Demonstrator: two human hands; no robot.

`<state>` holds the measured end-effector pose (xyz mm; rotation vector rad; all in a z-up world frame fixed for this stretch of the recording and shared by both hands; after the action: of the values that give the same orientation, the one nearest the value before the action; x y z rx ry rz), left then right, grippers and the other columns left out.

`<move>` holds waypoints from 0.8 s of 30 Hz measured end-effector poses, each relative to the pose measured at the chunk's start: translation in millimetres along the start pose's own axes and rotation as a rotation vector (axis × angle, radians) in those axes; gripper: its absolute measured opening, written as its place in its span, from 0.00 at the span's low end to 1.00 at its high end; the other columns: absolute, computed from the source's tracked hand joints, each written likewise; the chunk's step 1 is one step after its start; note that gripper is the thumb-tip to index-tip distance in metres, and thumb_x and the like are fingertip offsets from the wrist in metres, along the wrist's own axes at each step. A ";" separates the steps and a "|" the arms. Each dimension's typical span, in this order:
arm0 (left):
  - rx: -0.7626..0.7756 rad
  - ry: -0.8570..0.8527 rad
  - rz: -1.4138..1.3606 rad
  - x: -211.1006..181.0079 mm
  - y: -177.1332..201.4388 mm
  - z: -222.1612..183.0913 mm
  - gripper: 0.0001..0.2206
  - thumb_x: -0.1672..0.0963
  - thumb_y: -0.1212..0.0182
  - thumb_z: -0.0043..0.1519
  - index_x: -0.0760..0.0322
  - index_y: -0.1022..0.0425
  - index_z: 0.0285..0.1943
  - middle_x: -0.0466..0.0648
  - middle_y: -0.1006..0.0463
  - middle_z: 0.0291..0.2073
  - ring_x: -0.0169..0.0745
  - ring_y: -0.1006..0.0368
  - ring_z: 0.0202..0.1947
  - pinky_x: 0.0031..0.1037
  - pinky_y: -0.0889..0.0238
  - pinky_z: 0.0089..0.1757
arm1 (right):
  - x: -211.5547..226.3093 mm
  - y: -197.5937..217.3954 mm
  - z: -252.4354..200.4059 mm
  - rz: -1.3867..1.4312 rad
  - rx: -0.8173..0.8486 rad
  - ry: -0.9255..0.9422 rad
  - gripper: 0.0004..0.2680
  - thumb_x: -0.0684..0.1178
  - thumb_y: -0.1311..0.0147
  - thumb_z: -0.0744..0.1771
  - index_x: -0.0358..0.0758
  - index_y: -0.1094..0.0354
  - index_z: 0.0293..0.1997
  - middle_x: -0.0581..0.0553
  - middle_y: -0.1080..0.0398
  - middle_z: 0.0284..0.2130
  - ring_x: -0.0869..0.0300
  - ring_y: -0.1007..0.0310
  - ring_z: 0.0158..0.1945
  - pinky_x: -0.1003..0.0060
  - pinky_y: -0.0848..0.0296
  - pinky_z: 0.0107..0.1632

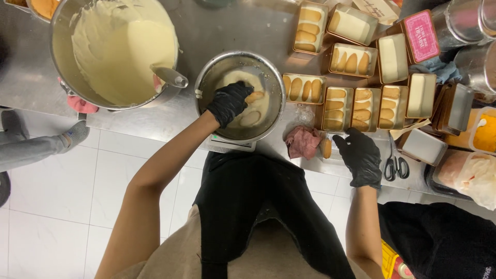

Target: Dipping ladyfinger biscuits into a liquid mixture and arranging them in containers for tiramisu preparation.

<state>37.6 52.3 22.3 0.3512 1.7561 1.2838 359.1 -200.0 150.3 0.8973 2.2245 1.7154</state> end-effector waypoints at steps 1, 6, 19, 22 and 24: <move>-0.002 0.002 0.000 2.8 -7.8 -2.7 0.22 0.57 0.33 0.54 0.60 0.26 0.59 0.58 0.22 0.51 0.55 0.24 0.50 0.43 0.28 0.48 | 9.0 5.7 -2.6 -0.001 0.000 0.003 0.20 0.64 0.43 0.66 0.42 0.26 0.57 0.41 0.21 0.43 0.45 0.23 0.50 0.52 0.27 0.51; -0.020 0.042 -0.009 -0.7 -0.3 -7.9 0.12 0.60 0.41 0.57 0.61 0.23 0.49 0.56 0.22 0.43 0.56 0.24 0.44 0.46 0.30 0.44 | 75.9 48.4 -25.2 0.207 -0.105 0.128 0.14 0.55 0.40 0.67 0.42 0.26 0.56 0.41 0.22 0.40 0.48 0.20 0.42 0.55 0.26 0.44; 0.081 0.066 -0.274 -18.0 42.5 -16.3 0.13 0.53 0.35 0.60 0.63 0.23 0.48 0.55 0.22 0.41 0.56 0.27 0.48 0.45 0.34 0.49 | 213.4 1.1 32.9 0.396 0.029 0.769 0.17 0.46 0.43 0.65 0.37 0.32 0.61 0.32 0.28 0.46 0.43 0.24 0.41 0.54 0.26 0.43; 0.064 0.098 -0.406 -18.3 45.6 -21.7 0.15 0.52 0.34 0.60 0.62 0.22 0.51 0.55 0.22 0.42 0.54 0.27 0.48 0.42 0.33 0.50 | 220.4 -31.0 60.7 0.175 -0.055 0.870 0.17 0.45 0.41 0.63 0.37 0.30 0.58 0.32 0.27 0.43 0.39 0.25 0.44 0.50 0.27 0.43; -0.066 0.084 -0.460 -10.3 44.0 -26.1 0.21 0.51 0.32 0.58 0.63 0.25 0.57 0.56 0.24 0.47 0.53 0.27 0.49 0.41 0.34 0.50 | 226.8 -20.0 65.5 0.155 0.016 0.840 0.12 0.47 0.40 0.64 0.39 0.26 0.52 0.34 0.25 0.39 0.41 0.24 0.43 0.49 0.28 0.44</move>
<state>10.8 47.9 66.9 -0.1431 1.7295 1.0281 203.7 -21.4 158.1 0.3700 2.6847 2.4837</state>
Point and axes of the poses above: each hand's wrist, its own z-axis towards the middle knuckle, its own y-axis out of the back of the hand, x = y × z, the point moved 2 cm from there along z, towards the middle knuckle
